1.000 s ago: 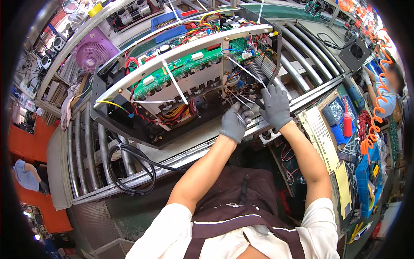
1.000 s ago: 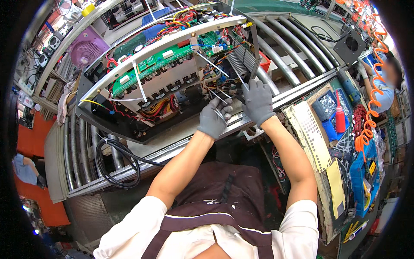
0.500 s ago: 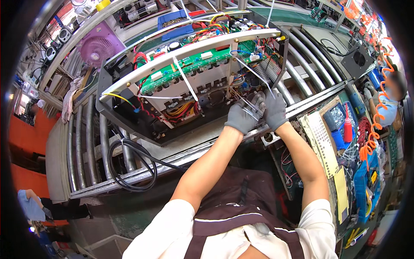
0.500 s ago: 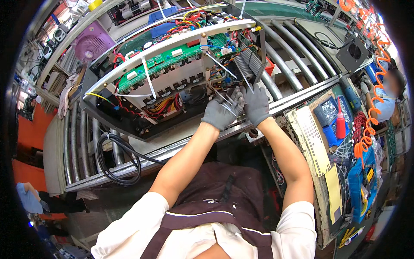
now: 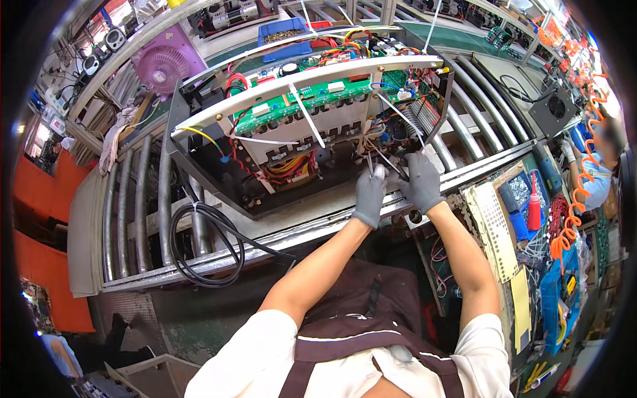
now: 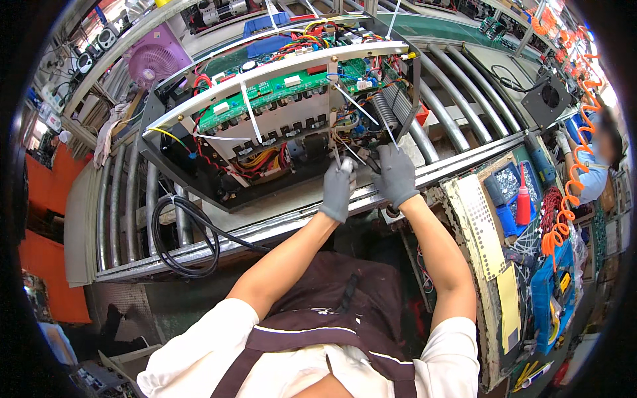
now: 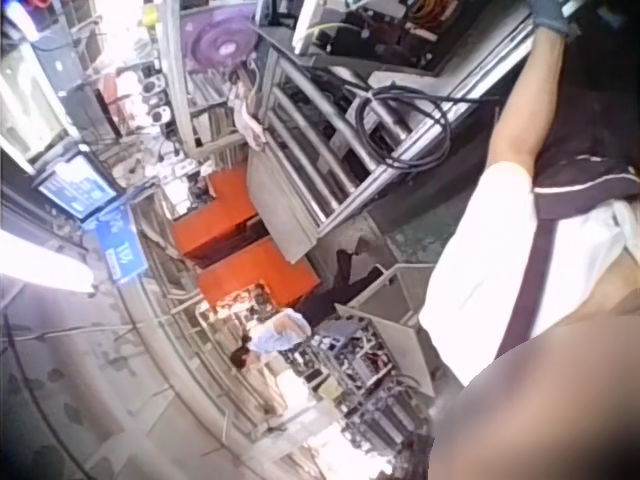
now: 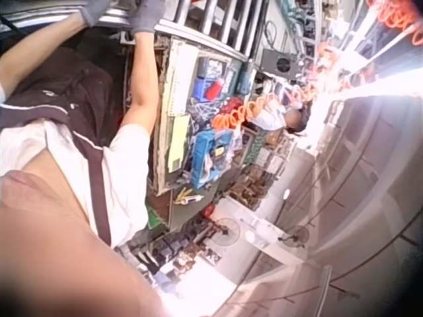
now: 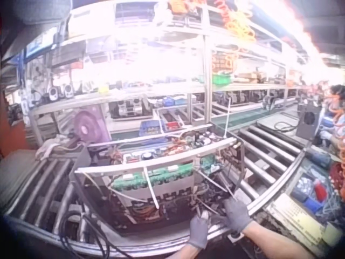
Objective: Manually assemble and apply adhesive or sealant to internal components of an electronic device on a factory production line.
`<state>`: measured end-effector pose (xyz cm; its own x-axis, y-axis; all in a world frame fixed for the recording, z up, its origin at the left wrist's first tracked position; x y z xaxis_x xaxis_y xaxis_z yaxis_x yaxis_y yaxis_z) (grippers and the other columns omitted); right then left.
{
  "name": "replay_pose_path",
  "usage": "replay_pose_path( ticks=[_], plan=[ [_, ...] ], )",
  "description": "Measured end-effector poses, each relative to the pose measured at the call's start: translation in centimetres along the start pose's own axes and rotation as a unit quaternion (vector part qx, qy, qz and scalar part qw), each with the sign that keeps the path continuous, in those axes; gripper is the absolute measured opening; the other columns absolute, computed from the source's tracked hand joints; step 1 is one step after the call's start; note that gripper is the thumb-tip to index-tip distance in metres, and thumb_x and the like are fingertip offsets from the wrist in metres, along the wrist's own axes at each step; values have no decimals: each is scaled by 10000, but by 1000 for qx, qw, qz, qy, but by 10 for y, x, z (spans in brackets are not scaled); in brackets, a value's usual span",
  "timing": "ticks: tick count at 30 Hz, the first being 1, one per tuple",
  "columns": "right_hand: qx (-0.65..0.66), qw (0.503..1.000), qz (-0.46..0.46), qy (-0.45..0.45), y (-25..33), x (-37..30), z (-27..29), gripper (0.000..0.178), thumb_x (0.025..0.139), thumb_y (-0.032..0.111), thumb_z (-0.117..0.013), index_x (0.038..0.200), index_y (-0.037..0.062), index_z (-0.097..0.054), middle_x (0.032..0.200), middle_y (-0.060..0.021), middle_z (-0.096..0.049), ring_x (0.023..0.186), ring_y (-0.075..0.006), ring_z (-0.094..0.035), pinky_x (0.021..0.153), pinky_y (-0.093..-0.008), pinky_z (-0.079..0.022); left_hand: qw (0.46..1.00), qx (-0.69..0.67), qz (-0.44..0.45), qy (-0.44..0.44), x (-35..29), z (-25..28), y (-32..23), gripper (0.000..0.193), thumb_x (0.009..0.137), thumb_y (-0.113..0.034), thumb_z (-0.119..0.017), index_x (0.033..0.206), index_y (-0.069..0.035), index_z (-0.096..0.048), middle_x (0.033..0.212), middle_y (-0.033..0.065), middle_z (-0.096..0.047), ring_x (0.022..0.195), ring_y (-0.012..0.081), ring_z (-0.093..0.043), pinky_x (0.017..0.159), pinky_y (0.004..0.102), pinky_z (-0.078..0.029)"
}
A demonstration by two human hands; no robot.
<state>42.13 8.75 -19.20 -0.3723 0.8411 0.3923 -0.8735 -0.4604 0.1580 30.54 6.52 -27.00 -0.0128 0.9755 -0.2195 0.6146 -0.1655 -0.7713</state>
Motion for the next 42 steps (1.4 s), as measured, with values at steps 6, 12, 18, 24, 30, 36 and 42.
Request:
replay_pose_path(
  ticks=[6, 12, 18, 24, 30, 36, 42],
  plan=[
    [12, 992, 37, -117, 34, 23, 29, 593, 608, 280, -792, 1068, 35, -512, 959, -155, -538, 909, -335, -549, 784, -427, -456, 986, 94, -135, 1, -29, -16, -62, 261, 868, -227, -657, 694, -83, -528, 588, -64, -436, 521, 31, -373, 462, 227, -295],
    [21, 994, 46, -99, 36, 31, 17, 573, 644, 277, -738, 1102, 38, -490, 995, -177, -522, 952, -349, -515, 812, -428, -448, 994, 98, -38, 0, -17, -19, -75, 442, 923, -442, -518, 718, -57, -593, 568, 10, -532, 432, 71, -420, 401, 216, -310],
    [12, 995, 41, -91, 31, 35, 4, 545, 660, 255, -716, 1108, 40, -491, 1006, -172, -519, 964, -345, -506, 826, -423, -450, 995, 102, 2, -6, -2, -25, -65, 444, 965, -408, -466, 783, -38, -630, 557, 28, -559, 383, 105, -425, 371, 245, -325],
    [-9, 995, 33, -96, 32, 35, 7, 458, 695, 239, -694, 1062, 47, -500, 994, -159, -531, 914, -345, -533, 779, -409, -472, 996, 84, -4, -32, 4, -20, -63, 384, 957, -314, -457, 757, -33, -626, 537, 30, -518, 397, 119, -408, 380, 261, -333],
    [44, 988, 48, -136, 28, 12, 14, 450, 681, 139, -696, 1079, 49, -504, 920, -153, -533, 873, -357, -546, 727, -433, -443, 961, 239, -135, 44, -23, -27, -55, 324, 951, -285, -471, 793, -42, -614, 627, 10, -538, 557, 110, -500, 506, 274, -400],
    [117, 981, -39, -149, 4, -29, 34, 381, 660, 83, -709, 989, 61, -517, 883, -129, -536, 829, -335, -554, 702, -419, -459, 962, 246, -115, 31, -43, 11, -30, 235, 964, -232, -472, 895, -50, -602, 721, 7, -587, 559, 56, -485, 492, 209, -392],
    [158, 975, -129, -90, -4, -58, 24, 389, 662, 106, -704, 1004, 51, -527, 919, -117, -573, 820, -293, -592, 714, -380, -478, 891, 401, -152, -147, -47, 57, -74, 167, 893, -172, -548, 901, -40, -649, 719, 59, -616, 648, 175, -566, 638, 322, -462]
  ],
)
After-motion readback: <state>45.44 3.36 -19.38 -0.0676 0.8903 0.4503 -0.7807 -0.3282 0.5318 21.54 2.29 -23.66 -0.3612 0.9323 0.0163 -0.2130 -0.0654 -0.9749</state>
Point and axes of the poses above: each hand's wrist, its own x-axis towards the middle knuckle, its own z-axis out of the back of the hand, y = z × x, the point moved 7 cm from there along x, towards the middle knuckle
